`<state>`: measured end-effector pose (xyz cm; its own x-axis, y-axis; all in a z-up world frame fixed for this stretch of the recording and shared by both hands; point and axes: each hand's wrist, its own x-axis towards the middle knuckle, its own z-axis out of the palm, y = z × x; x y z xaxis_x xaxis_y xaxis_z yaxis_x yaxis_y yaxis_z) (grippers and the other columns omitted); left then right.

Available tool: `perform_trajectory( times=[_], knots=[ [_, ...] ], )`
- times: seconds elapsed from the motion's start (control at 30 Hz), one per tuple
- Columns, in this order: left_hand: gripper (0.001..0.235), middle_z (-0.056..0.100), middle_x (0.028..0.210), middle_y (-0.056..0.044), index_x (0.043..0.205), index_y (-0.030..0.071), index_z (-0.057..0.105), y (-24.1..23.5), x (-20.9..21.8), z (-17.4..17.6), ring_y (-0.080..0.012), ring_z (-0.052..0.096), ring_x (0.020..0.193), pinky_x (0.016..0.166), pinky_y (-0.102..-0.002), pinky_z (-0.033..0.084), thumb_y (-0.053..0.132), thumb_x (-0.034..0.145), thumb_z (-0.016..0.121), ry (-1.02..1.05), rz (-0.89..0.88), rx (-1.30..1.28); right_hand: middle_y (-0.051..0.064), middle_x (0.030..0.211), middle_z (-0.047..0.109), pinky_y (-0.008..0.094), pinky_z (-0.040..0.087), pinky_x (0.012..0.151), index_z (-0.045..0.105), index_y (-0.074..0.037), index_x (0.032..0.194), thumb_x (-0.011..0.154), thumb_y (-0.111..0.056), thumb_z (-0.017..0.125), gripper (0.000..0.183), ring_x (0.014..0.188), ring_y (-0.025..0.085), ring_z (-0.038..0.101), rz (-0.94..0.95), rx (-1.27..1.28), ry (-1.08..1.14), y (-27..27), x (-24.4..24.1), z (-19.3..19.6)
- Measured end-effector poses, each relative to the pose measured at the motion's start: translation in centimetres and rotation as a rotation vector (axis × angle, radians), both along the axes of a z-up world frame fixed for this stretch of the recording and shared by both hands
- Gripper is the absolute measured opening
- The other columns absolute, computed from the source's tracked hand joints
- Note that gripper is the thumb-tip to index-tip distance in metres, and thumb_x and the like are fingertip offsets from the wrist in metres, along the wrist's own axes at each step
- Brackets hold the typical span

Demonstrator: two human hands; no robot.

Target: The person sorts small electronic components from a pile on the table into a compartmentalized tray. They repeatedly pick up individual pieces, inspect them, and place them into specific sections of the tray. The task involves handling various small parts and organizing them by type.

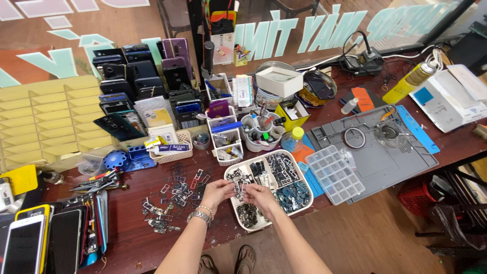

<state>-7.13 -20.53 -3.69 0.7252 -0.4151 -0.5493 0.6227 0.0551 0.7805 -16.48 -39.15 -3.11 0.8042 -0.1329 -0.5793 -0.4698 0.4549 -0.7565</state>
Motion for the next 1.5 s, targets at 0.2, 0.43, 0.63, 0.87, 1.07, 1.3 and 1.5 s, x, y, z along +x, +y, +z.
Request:
perform_trajectory(
  times=[0.2,0.43,0.63,0.87,1.07,1.3,1.5],
  knots=[
    [0.013,0.077,0.092,-0.012,0.098,-0.005,0.074,-2.8,-1.0,-1.8,-0.0178,0.073,0.075,0.069,-0.029,0.063,0.002,0.087,0.075,-0.12,-0.023,0.092,0.004,0.087,0.071,0.028,0.059,0.071,0.074,0.001,0.107,0.096,-0.009,0.069,0.016,0.074,0.013,0.067,-0.01,-0.18,-0.128,-0.9,-1.0,-1.8],
    [0.016,0.077,0.093,-0.012,0.1,-0.007,0.075,-5.0,-2.6,-2.2,-0.0162,0.075,0.076,0.069,-0.028,0.065,0.003,0.088,0.075,-0.126,-0.029,0.078,0.006,0.089,0.072,0.027,0.062,0.071,0.07,0.001,0.101,0.091,-0.006,0.072,0.013,0.077,0.013,0.071,-0.031,-0.301,-0.084,-1.5,-1.4,-2.8],
    [0.024,0.078,0.096,-0.013,0.111,-0.002,0.075,-4.4,-2.0,-0.6,-0.0201,0.078,0.076,0.067,-0.03,0.064,0.013,0.092,0.07,-0.148,0.083,0.279,0.01,0.094,0.073,0.034,0.058,0.072,0.072,-0.002,0.106,0.087,-0.008,0.074,0.02,0.078,0.02,0.072,0.067,-0.814,-0.024,-1.3,0.2,1.0],
    [0.023,0.078,0.095,-0.015,0.111,-0.003,0.073,-3.7,-1.8,-0.7,-0.0219,0.078,0.076,0.068,-0.031,0.066,0.013,0.095,0.067,-0.11,0.115,0.279,0.013,0.106,0.067,0.04,0.054,0.084,0.073,-0.005,0.106,0.091,-0.007,0.065,0.018,0.09,0.029,0.07,0.05,-1.136,-0.081,-0.7,0.8,5.5],
    [0.021,0.077,0.095,-0.011,0.112,0.0,0.073,-2.4,-1.7,0.1,-0.0194,0.077,0.077,0.067,-0.031,0.065,0.013,0.096,0.065,-0.126,0.098,0.281,0.013,0.1,0.071,0.04,0.055,0.08,0.074,-0.008,0.105,0.093,-0.012,0.064,0.016,0.088,0.028,0.071,0.079,-1.125,-0.142,0.4,2.4,4.4],
    [0.019,0.078,0.089,-0.005,0.108,0.006,0.079,1.7,-1.0,1.0,-0.0113,0.074,0.076,0.068,-0.027,0.063,0.012,0.093,0.07,-0.194,0.12,0.37,0.009,0.094,0.077,0.036,0.057,0.076,0.074,-0.007,0.103,0.092,-0.016,0.068,0.016,0.08,0.022,0.072,0.202,-0.945,-0.142,6.1,4.3,2.8],
    [0.017,0.078,0.087,-0.004,0.105,0.007,0.08,7.3,0.4,0.7,-0.0099,0.073,0.072,0.064,-0.027,0.061,0.013,0.092,0.07,-0.211,0.202,0.39,0.007,0.09,0.077,0.034,0.057,0.075,0.074,-0.006,0.103,0.089,-0.012,0.07,0.016,0.079,0.02,0.071,0.261,-0.941,-0.254,9.7,5.9,1.6]
  ],
)
